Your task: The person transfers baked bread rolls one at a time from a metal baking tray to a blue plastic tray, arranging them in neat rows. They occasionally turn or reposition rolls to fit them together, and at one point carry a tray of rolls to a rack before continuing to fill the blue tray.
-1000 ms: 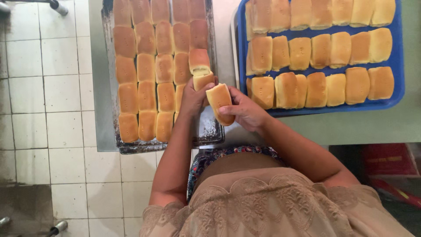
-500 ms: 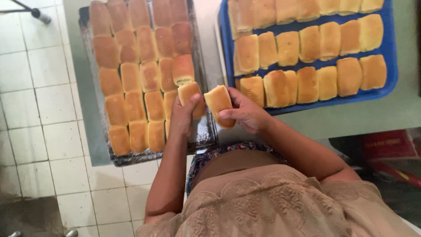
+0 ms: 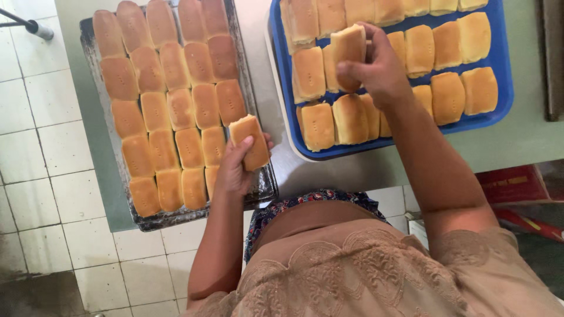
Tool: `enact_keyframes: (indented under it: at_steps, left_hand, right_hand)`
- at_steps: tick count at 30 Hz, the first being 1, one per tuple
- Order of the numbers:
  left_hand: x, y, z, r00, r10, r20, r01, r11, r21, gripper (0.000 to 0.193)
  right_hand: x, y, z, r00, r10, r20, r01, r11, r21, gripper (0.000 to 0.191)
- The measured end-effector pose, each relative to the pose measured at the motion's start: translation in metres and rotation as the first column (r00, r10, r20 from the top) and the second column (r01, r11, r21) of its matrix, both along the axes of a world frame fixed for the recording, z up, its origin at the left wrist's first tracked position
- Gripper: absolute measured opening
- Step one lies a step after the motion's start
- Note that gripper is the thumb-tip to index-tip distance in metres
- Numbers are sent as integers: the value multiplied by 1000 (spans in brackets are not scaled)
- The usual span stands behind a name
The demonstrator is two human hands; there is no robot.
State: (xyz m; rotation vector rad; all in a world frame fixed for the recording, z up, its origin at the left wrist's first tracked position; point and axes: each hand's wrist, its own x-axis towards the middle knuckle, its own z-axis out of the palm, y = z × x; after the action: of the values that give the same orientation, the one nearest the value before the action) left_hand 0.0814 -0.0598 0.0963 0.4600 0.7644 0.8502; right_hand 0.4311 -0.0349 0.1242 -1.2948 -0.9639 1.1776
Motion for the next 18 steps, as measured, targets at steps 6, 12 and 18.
enact_keyframes:
  at_steps: [6,12,18]
  left_hand:
    - [47,17,5,999,-42,-2,42,999,4,45]
    - [89,43,18,997,-71,42,68,995,70,50]
    - [123,68,34,992,-127,-2,124,967,220,52]
  right_hand:
    - [17,26,-38,994,110,21,-104,979,-174,50]
    - [15,27,-31,857,74,510,8,988,-156,88]
    - [18,22,-7,754,162,636,-4,970,-242,89]
